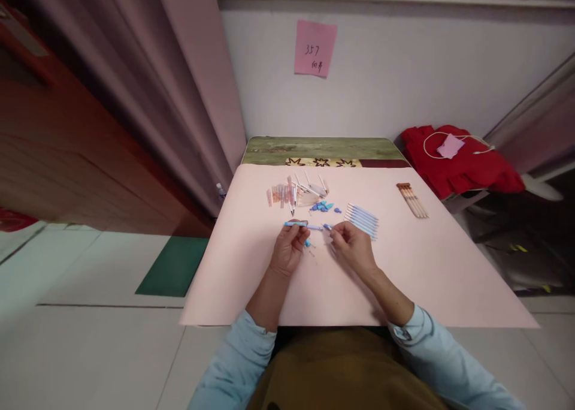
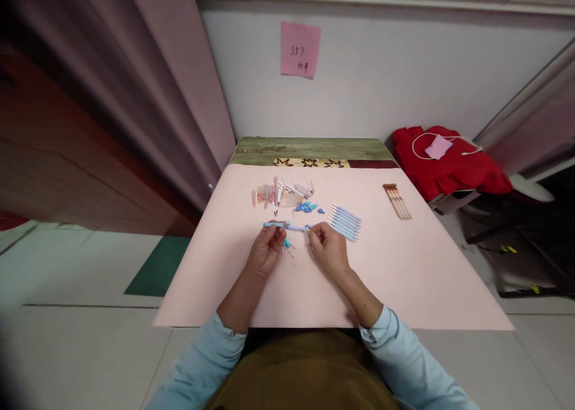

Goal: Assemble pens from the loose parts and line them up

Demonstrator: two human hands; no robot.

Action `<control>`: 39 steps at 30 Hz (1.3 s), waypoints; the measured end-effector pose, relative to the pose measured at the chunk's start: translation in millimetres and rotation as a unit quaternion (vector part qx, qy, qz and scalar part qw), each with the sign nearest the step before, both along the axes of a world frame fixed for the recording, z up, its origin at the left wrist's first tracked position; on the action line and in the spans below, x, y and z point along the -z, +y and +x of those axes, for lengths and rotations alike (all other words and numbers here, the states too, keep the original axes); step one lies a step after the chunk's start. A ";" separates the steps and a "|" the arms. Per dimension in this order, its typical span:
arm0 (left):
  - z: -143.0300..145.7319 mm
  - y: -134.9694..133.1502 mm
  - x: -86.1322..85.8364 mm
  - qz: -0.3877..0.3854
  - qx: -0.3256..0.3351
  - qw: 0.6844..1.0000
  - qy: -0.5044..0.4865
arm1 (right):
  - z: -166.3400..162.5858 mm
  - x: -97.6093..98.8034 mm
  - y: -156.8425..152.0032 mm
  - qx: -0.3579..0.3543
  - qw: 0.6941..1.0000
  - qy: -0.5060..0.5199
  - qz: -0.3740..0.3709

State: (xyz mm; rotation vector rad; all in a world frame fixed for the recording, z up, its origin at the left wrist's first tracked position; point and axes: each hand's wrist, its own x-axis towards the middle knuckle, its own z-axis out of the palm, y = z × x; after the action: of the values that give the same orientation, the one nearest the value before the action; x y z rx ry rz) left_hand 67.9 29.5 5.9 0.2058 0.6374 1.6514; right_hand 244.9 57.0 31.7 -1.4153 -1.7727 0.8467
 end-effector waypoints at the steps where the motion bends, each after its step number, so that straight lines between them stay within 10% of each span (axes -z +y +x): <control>1: 0.5 -0.1 -0.3 0.002 0.003 1.000 0.004 | 0.8 -2.6 0.8 -0.003 0.999 0.051 -0.014; 13: 13.0 31.8 -23.2 -0.029 -0.045 0.992 -0.115 | -4.8 -43.8 7.8 -0.008 0.924 0.341 -0.172; 26: 14.4 22.2 -12.8 0.009 0.025 0.998 -0.058 | -27.2 -27.9 0.3 -0.015 0.981 0.188 0.055; 39: 21.4 21.2 -14.1 0.036 0.067 0.997 -0.007 | -23.5 -22.4 1.6 -0.011 0.987 0.133 0.085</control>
State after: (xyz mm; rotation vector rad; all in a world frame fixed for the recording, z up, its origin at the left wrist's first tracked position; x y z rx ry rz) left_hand 89.2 50.7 20.0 0.2831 0.5428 1.5474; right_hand 221.4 58.6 54.1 -1.1193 -1.6179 0.8321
